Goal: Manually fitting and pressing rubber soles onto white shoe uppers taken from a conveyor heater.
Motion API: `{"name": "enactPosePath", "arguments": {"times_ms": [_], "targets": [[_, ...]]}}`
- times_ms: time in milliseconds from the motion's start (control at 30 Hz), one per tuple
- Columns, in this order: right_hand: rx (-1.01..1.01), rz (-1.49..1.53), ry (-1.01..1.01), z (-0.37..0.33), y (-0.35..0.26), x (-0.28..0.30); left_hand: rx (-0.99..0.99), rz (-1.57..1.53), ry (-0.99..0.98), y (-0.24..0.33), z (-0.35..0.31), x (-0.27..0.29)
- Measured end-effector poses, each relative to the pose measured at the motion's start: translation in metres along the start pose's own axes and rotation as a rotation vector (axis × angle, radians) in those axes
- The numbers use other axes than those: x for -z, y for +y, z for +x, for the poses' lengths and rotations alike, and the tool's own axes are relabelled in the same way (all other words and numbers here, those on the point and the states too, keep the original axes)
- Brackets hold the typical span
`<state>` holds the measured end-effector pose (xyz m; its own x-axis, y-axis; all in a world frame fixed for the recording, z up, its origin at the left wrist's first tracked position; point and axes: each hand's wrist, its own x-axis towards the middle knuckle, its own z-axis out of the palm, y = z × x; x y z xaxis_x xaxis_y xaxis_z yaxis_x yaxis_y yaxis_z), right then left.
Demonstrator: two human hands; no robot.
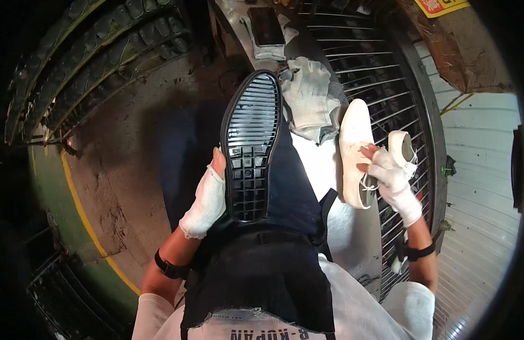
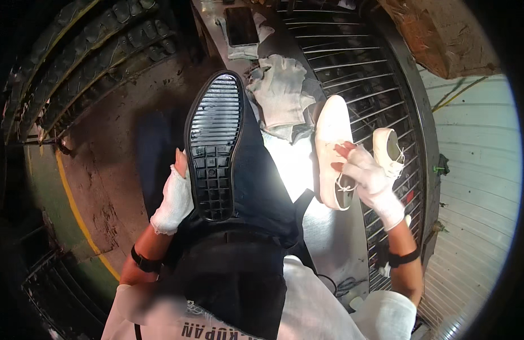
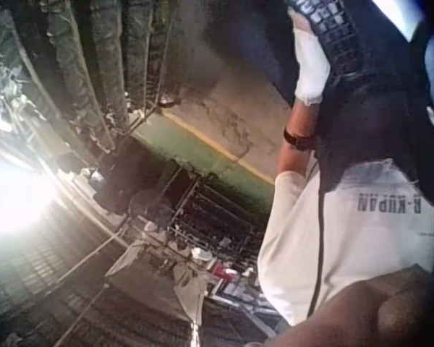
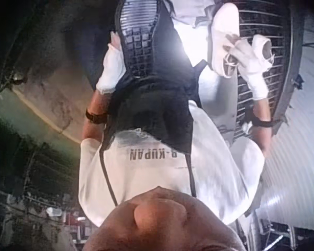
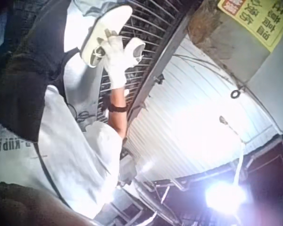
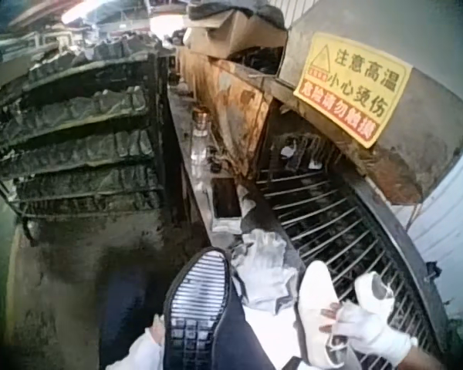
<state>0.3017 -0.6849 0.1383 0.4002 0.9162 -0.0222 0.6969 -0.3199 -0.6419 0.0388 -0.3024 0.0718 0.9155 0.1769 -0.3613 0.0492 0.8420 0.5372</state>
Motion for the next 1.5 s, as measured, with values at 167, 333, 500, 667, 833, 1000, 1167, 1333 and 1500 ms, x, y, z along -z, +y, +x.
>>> {"name": "enactPosePath", "arguments": {"times_ms": [167, 333, 500, 667, 833, 1000, 1167, 1333, 1500], "targets": [[-0.449, 1.169, 0.855, -0.017, -0.008, -0.075, -0.04, 0.148, 0.03, -0.006, -0.011, -0.001], [-0.706, 1.109, 0.84, -0.086, 0.042, -0.118, -0.01, 0.094, 0.012, -0.012, -0.008, -0.007], [-0.564, 1.283, 0.78, -0.06, 0.031, -0.111, 0.112, 0.014, 0.085, -0.012, 0.001, 0.0], [-0.722, 1.164, 0.537, -0.022, -0.004, -0.067, 0.198, -0.133, 0.147, -0.009, -0.004, 0.007], [-0.492, 0.516, 0.381, -0.015, -0.008, -0.047, 0.201, -0.012, 0.197, -0.014, 0.002, 0.008], [-0.491, 0.586, 0.531, -0.015, 0.001, -0.072, -0.06, 0.15, 0.161, -0.017, 0.005, 0.01], [-0.626, 0.937, 0.685, -0.015, 0.006, -0.101, -0.258, 0.247, 0.252, -0.005, 0.009, 0.021], [-0.788, 0.597, 0.603, 0.015, -0.012, -0.103, -0.385, 0.437, 0.028, 0.02, 0.005, 0.01], [-0.793, 0.554, 0.762, -0.001, 0.012, -0.133, -0.231, 0.236, -0.112, 0.024, 0.004, -0.017]]}}
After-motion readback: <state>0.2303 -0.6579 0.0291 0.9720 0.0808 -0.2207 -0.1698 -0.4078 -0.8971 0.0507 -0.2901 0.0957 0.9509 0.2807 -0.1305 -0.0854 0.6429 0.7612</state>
